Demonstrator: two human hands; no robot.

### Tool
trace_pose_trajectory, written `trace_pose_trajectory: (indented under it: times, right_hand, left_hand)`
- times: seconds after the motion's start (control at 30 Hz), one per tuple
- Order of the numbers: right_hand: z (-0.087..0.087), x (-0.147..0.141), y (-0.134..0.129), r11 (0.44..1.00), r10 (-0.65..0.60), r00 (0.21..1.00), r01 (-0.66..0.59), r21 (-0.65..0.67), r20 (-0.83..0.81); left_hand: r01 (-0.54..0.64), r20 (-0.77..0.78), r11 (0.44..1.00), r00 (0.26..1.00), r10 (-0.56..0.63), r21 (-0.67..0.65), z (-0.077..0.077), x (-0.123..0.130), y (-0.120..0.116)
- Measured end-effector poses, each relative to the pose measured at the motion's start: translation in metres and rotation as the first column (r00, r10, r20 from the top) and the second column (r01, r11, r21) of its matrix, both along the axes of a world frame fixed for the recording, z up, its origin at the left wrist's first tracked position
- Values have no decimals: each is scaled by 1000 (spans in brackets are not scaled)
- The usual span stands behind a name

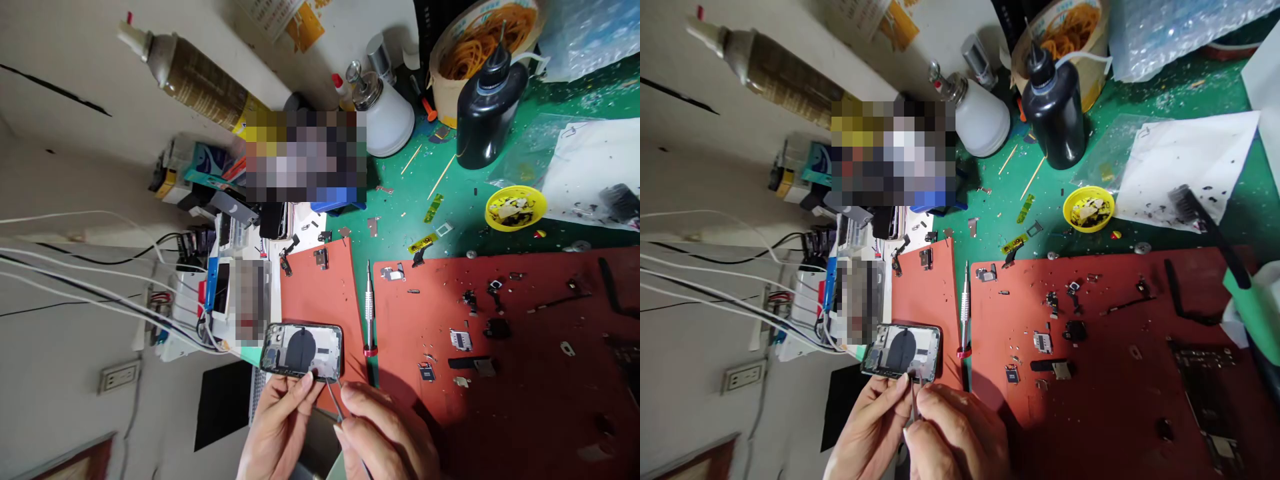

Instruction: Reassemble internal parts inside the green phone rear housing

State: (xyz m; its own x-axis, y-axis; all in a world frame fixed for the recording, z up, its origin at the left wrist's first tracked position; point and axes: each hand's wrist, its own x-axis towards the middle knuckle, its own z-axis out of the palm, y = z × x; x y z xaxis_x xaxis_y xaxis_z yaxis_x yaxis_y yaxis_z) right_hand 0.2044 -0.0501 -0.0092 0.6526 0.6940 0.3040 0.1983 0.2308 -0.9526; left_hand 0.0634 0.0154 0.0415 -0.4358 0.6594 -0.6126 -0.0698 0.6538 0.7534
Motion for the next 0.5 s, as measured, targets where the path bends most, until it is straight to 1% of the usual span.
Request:
trace_pose_trajectory:
  times: [0.03, 0.1, 0.17, 0.2, 0.23, 0.27, 0.3, 0.33, 0.37, 0.4, 0.43, 0.47, 0.5]
  right_hand:
    - [1, -1, 1, 1000, -14, 1000, 14, -6, -2]
    - [3, -5, 3, 998, -62, 998, 61, -20, -21]
    - [3, -8, 3, 994, -106, 994, 105, -25, -36]
    - [2, -8, 2, 994, -102, 994, 102, -26, -32]
    - [1, -5, 0, 997, -79, 997, 79, -25, -20]
    - [0, -2, -3, 999, -41, 999, 41, -21, -2]
    - [-2, 2, -5, 1000, 0, 1000, 1, -15, 15]
    - [-3, 6, -8, 999, 33, 999, -33, -12, 25]
    - [-3, 9, -10, 998, 57, 998, -57, -10, 27]
    - [-3, 10, -12, 998, 60, 998, -60, -8, 20]
    - [-3, 10, -13, 999, 44, 999, -43, -14, 9]
    - [-2, 7, -14, 999, 20, 1000, -20, -27, -3]
    - [-1, 3, -14, 999, -9, 1000, 8, -47, -13]
  left_hand:
    - [12, -12, 1000, 1000, -12, -29, 1, -1, 0]
    - [82, -28, 990, 996, -86, -118, 5, -4, -2]
    - [193, -30, 956, 978, -205, -223, 11, -10, -3]
    - [252, -46, 933, 961, -272, -255, 14, -14, -4]
    - [316, -82, 911, 934, -348, -265, 17, -17, -3]
    - [389, -141, 887, 891, -431, -250, 21, -20, -1]
    - [465, -234, 861, 831, -505, -207, 24, -22, 2]
    - [549, -358, 824, 748, -559, -140, 27, -21, 8]
    - [638, -491, 768, 650, -580, -63, 28, -19, 16]
    - [717, -628, 697, 549, -552, 14, 29, -14, 25]
    - [812, -731, 581, 428, -532, 53, 27, -7, 35]
    - [885, -794, 461, 325, -515, 63, 24, 1, 46]
    - [929, -811, 366, 253, -527, 52, 20, 10, 57]
